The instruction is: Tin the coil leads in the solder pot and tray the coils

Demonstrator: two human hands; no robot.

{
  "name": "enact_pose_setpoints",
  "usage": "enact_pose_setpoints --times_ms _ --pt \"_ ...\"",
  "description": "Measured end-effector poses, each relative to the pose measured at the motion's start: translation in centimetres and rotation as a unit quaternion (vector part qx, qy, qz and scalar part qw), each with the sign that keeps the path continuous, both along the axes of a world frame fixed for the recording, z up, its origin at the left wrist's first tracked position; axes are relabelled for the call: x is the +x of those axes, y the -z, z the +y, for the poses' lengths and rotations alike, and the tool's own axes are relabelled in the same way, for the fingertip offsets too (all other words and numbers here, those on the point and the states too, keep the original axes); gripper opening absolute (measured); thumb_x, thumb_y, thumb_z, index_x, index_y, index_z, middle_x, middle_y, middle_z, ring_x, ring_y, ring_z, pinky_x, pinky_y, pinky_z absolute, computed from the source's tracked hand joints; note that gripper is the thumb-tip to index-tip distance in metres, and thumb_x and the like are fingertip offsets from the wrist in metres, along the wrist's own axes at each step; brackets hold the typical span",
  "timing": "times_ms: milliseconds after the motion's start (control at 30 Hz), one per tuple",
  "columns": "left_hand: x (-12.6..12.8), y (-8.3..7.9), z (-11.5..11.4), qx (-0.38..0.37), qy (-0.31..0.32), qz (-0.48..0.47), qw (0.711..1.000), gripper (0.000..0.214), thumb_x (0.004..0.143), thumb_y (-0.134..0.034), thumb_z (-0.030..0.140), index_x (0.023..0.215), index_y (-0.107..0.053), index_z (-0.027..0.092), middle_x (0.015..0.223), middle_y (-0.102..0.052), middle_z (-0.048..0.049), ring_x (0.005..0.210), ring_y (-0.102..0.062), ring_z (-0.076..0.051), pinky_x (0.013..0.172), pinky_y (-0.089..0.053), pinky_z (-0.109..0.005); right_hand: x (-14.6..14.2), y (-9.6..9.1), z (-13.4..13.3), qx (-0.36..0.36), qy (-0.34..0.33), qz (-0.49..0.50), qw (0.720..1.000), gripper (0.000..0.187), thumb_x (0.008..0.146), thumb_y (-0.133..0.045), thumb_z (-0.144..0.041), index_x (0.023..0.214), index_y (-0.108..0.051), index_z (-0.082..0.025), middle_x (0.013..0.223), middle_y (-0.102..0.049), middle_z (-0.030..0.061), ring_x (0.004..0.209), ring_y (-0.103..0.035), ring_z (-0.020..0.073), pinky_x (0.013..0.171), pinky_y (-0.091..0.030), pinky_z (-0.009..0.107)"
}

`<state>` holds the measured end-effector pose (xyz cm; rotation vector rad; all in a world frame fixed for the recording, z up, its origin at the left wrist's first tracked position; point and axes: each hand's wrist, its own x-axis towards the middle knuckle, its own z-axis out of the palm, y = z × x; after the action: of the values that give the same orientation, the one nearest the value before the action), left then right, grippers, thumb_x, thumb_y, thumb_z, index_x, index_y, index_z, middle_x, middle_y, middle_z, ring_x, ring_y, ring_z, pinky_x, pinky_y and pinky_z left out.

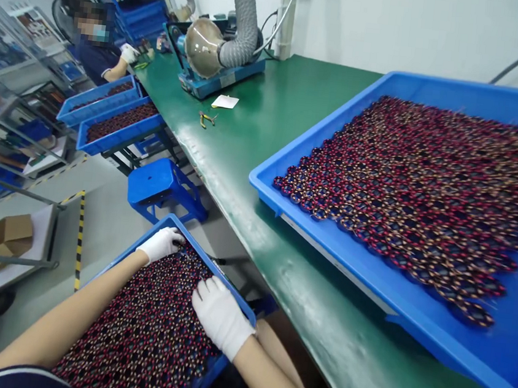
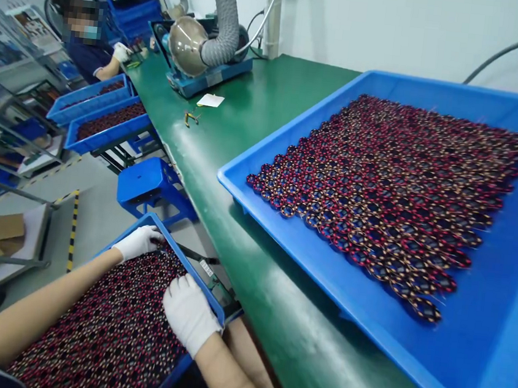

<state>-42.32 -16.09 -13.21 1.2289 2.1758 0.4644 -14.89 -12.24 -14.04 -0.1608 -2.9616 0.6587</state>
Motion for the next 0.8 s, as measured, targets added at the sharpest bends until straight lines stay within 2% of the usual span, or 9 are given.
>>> enact_pose_setpoints --times_ms 133,200,333,400,467,533,633,700,800 --pt "0.9 -1.3 -2.0 0.071 -0.123 -0.061 0.988 0.01 0.084 -0.065 0.024 0.091 -0.064 0.016 0.109 -0.063 -0.0053 0.104 -0.058 -0.022 0.094 -0.045 -0.046 -1.0 0.9 -2.1 0.033 0.087 -0.062 0.994 0.028 0.085 -0.047 -0.004 0.11 -0.06 -0.005 0.12 -0.056 0.0245 0.108 -0.055 0.0324 0.083 -0.049 0.047" --pt "2.1 -1.5 -3.6 0.118 -0.196 -0.115 0.967 0.016 0.082 -0.067 0.021 0.097 -0.064 0.015 0.11 -0.063 -0.0057 0.104 -0.058 -0.023 0.092 -0.047 -0.047 -1.2 1.1 -2.7 0.043 0.116 -0.085 0.989 0.03 0.082 -0.05 -0.001 0.11 -0.06 -0.008 0.118 -0.057 0.0236 0.105 -0.056 0.0338 0.074 -0.052 0.046" --pt "5.7 -0.6 -7.1 0.206 -0.33 -0.255 0.885 0.029 0.083 -0.065 0.014 0.111 -0.058 0.015 0.104 -0.065 -0.0048 0.09 -0.064 -0.019 0.082 -0.054 -0.042 -1.2 1.2 -3.0 0.048 0.119 -0.096 0.987 0.023 0.086 -0.052 -0.01 0.106 -0.062 -0.018 0.118 -0.058 0.0171 0.101 -0.058 0.0311 0.067 -0.053 0.042" --pt "7.6 0.2 -8.9 0.245 -0.386 -0.312 0.833 0.027 0.084 -0.061 0.009 0.11 -0.057 0.015 0.097 -0.066 -0.0028 0.085 -0.066 -0.017 0.079 -0.056 -0.04 -1.1 1.1 -2.9 0.048 0.105 -0.092 0.989 0.019 0.088 -0.052 -0.016 0.103 -0.063 -0.022 0.124 -0.055 0.0145 0.103 -0.057 0.0315 0.066 -0.053 0.041" --pt "9.2 0.9 -10.7 0.272 -0.432 -0.357 0.782 0.024 0.084 -0.057 0.005 0.106 -0.058 0.014 0.088 -0.066 -0.0007 0.079 -0.066 -0.016 0.076 -0.057 -0.039 -1.0 1.0 -2.9 0.048 0.087 -0.088 0.991 0.017 0.088 -0.052 -0.016 0.098 -0.066 -0.02 0.126 -0.054 0.0131 0.107 -0.055 0.0331 0.069 -0.053 0.042" --pt "10.4 1.2 -12.3 0.285 -0.467 -0.394 0.739 0.024 0.082 -0.055 0.001 0.101 -0.059 0.014 0.083 -0.066 -0.0001 0.076 -0.066 -0.015 0.074 -0.059 -0.038 -1.0 1.1 -3.0 0.05 0.068 -0.088 0.993 0.016 0.087 -0.053 -0.014 0.094 -0.068 -0.016 0.122 -0.057 0.0138 0.11 -0.052 0.0341 0.077 -0.051 0.047" --pt "11.7 1.2 -13.8 0.293 -0.502 -0.431 0.691 0.026 0.077 -0.055 -0.003 0.094 -0.061 0.015 0.081 -0.067 -0.0007 0.074 -0.067 -0.015 0.073 -0.06 -0.036 -1.1 1.1 -3.4 0.052 0.045 -0.097 0.993 0.018 0.086 -0.052 -0.01 0.092 -0.07 -0.011 0.119 -0.059 0.016 0.113 -0.05 0.035 0.087 -0.046 0.052" --pt "12.1 1.1 -14.2 0.298 -0.514 -0.445 0.67 0.027 0.074 -0.056 -0.004 0.091 -0.062 0.017 0.079 -0.068 -0.0004 0.073 -0.068 -0.015 0.073 -0.061 -0.036 -1.2 1.0 -3.8 0.053 0.04 -0.109 0.992 0.022 0.086 -0.05 -0.007 0.096 -0.069 -0.009 0.12 -0.058 0.0177 0.114 -0.049 0.0347 0.088 -0.045 0.053" --pt "12.3 1.1 -14.0 0.301 -0.517 -0.462 0.654 0.026 0.074 -0.058 -0.003 0.09 -0.063 0.017 0.077 -0.067 -0.0006 0.072 -0.068 -0.015 0.074 -0.061 -0.037 -1.5 0.9 -4.4 0.054 0.057 -0.137 0.987 0.028 0.086 -0.045 -0.002 0.103 -0.067 -0.005 0.12 -0.059 0.0217 0.113 -0.052 0.0342 0.088 -0.045 0.053"
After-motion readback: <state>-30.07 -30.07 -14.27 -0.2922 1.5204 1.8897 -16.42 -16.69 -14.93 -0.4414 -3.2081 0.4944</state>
